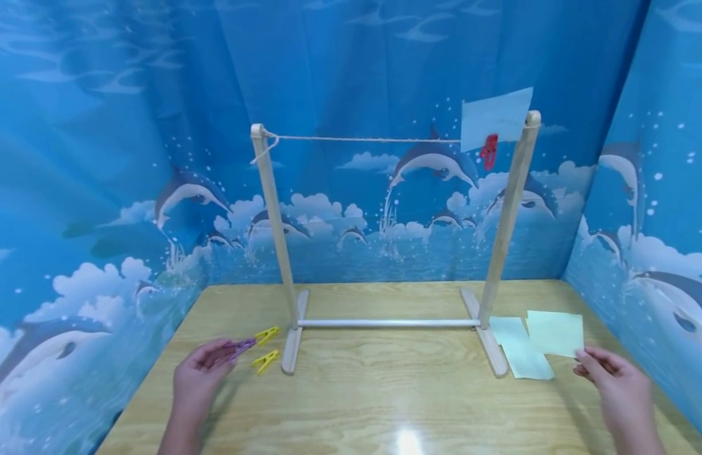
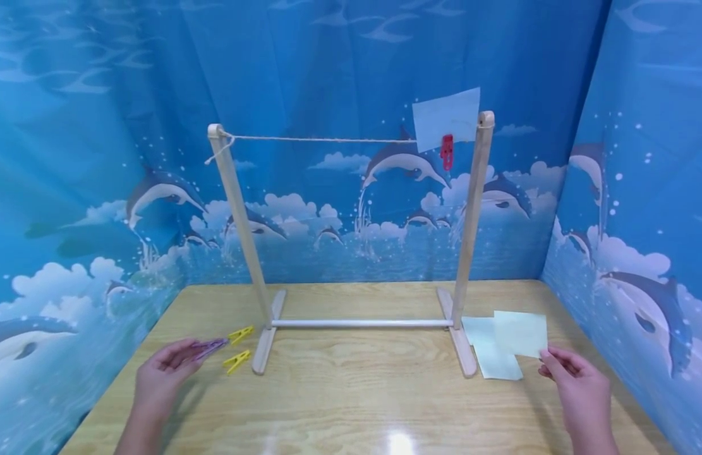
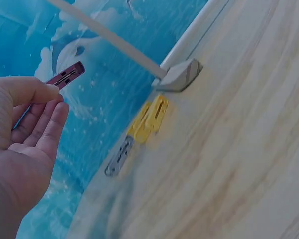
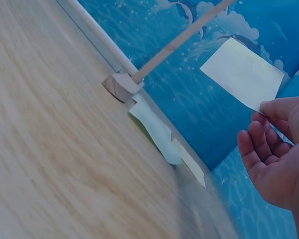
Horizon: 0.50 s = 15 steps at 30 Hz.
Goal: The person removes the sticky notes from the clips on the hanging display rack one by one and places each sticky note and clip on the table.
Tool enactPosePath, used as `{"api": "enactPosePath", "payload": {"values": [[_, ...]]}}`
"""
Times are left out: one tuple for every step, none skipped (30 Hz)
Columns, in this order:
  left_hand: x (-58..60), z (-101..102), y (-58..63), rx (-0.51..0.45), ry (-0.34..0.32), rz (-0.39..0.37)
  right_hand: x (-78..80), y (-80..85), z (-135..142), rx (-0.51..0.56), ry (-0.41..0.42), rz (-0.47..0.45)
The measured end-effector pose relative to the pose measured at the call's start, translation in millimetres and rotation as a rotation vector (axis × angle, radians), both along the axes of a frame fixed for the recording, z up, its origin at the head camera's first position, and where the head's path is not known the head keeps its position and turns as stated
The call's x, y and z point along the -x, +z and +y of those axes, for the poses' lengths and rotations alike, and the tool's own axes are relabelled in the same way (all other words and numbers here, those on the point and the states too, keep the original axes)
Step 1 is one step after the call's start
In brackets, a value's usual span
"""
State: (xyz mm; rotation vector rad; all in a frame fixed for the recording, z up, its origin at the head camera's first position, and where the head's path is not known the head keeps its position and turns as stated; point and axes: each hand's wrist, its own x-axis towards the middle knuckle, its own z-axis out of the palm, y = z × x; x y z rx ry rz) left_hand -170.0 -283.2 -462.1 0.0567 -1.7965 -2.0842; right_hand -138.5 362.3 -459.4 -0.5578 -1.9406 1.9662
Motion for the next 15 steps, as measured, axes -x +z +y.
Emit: {"api": "enactPosePath", "payload": {"values": [[-0.6, -2.2, -2.5, 0.000, -0.001, 0.009, 0.1, -1.6, 0.8, 0.006, -0.010, 0.008], [-1.3, -4.7, -5.0, 0.003, -0.001, 0.014, 0.4, -2.9, 1.7, 0.005, -0.020, 0.005], [-1.9, -7.3, -7.5, 0.013, -0.001, 0.014, 1.0, -4.1, 2.6, 0.012, -0.030, 0.003], [-2.5, -9.7, -9.8, 0.026, -0.001, 0.012, 1.9, -5.3, 3.4, 0.020, -0.041, -0.002], [-2.9, -12.2, -12.0, 0.034, -0.001, 0.009, 2.7, -6.7, 4.4, 0.024, -0.051, -0.012], [-2.9, -14.4, -14.0, 0.042, -0.003, 0.004, 3.4, -8.1, 5.6, 0.025, -0.060, -0.027], [-2.9, -16.6, -16.1, 0.051, -0.003, -0.005, 3.9, -9.5, 6.9, 0.025, -0.066, -0.043], [-2.7, -18.4, -18.3, 0.059, -0.003, -0.010, 4.4, -10.8, 8.5, 0.032, -0.070, -0.055], [-2.3, -19.9, -20.2, 0.068, -0.003, -0.015, 5.2, -12.3, 10.2, 0.041, -0.077, -0.064], [-1.9, -20.9, -22.1, 0.072, -0.002, -0.021, 5.6, -13.7, 12.1, 0.041, -0.078, -0.075], [-1.8, -21.7, -23.7, 0.080, 0.000, -0.032, 6.0, -14.1, 13.9, 0.031, -0.083, -0.100], [-1.2, -22.5, -25.5, 0.093, 0.007, -0.053, 6.3, -14.7, 16.2, 0.025, -0.085, -0.120], [-1.1, -23.1, -27.0, 0.109, 0.017, -0.072, 6.2, -15.4, 18.3, 0.020, -0.084, -0.136], [-1.0, -23.7, -28.4, 0.121, 0.025, -0.094, 5.9, -15.9, 20.4, 0.011, -0.080, -0.152], [-1.0, -24.2, -29.5, 0.146, 0.041, -0.127, 5.6, -16.7, 22.4, -0.002, -0.075, -0.165]]}}
